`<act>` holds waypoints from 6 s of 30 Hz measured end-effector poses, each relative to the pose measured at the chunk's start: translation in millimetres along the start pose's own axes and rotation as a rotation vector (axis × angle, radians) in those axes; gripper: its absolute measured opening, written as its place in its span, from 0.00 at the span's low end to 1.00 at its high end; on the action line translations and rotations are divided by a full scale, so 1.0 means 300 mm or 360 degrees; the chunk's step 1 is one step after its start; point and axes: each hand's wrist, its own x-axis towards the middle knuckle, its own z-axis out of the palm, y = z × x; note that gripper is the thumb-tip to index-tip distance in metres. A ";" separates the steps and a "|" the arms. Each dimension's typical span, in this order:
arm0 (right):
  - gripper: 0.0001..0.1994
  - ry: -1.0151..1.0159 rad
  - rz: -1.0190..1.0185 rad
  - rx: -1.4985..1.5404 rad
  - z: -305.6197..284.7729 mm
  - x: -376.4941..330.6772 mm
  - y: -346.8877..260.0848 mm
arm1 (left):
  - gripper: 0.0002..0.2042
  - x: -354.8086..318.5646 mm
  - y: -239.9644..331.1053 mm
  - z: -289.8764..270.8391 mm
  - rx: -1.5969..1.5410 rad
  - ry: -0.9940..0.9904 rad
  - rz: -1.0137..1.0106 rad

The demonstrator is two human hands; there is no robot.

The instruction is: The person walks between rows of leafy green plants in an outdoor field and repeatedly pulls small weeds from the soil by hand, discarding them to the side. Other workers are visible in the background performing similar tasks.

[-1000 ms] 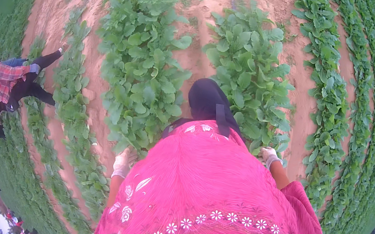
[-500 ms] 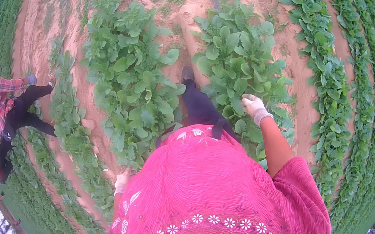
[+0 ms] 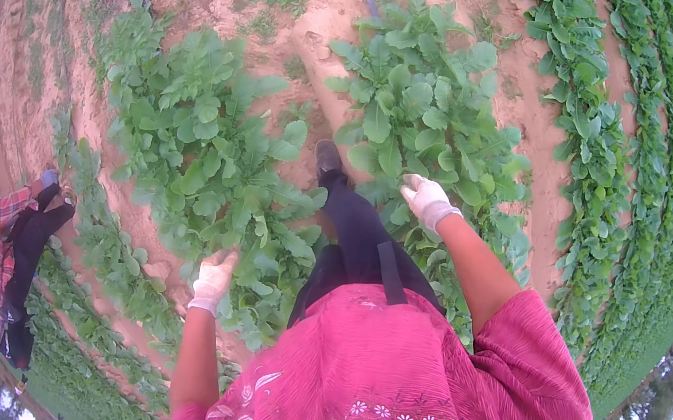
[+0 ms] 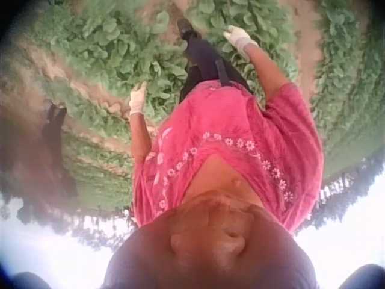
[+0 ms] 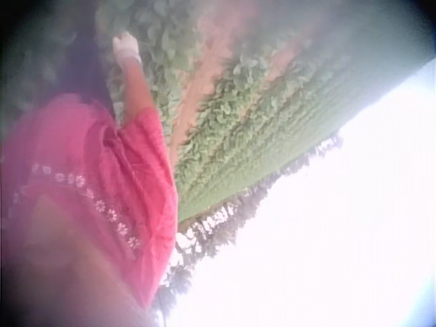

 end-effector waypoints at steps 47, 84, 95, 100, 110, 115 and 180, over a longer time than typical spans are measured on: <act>0.43 0.1147 -0.0231 -0.0471 0.615 1.407 0.358 | 0.36 2.134 0.822 0.239 0.1765 0.0741 0.0194; 0.39 0.0912 -0.0063 -0.0229 0.553 1.377 0.294 | 0.21 1.905 1.116 1.336 0.1793 -0.0606 0.1463; 0.38 0.1012 -0.0108 -0.0212 0.568 1.384 0.299 | 0.24 1.925 1.350 1.004 0.0139 0.0281 0.0949; 0.39 0.1050 -0.0133 -0.0219 0.576 1.384 0.307 | 0.24 1.972 1.400 1.301 0.1268 -0.0272 0.1361; 0.38 0.1098 -0.0176 -0.0232 0.588 1.379 0.326 | 0.11 1.977 1.313 1.546 0.1278 0.0283 0.1624; 0.38 0.1098 -0.0178 -0.0207 0.597 1.390 0.339 | 0.17 2.067 1.332 1.557 0.1109 -0.0024 0.1800; 0.32 0.0650 -0.0299 0.0989 0.264 1.320 0.392 | 0.34 1.471 0.644 1.201 0.1469 0.0312 0.1494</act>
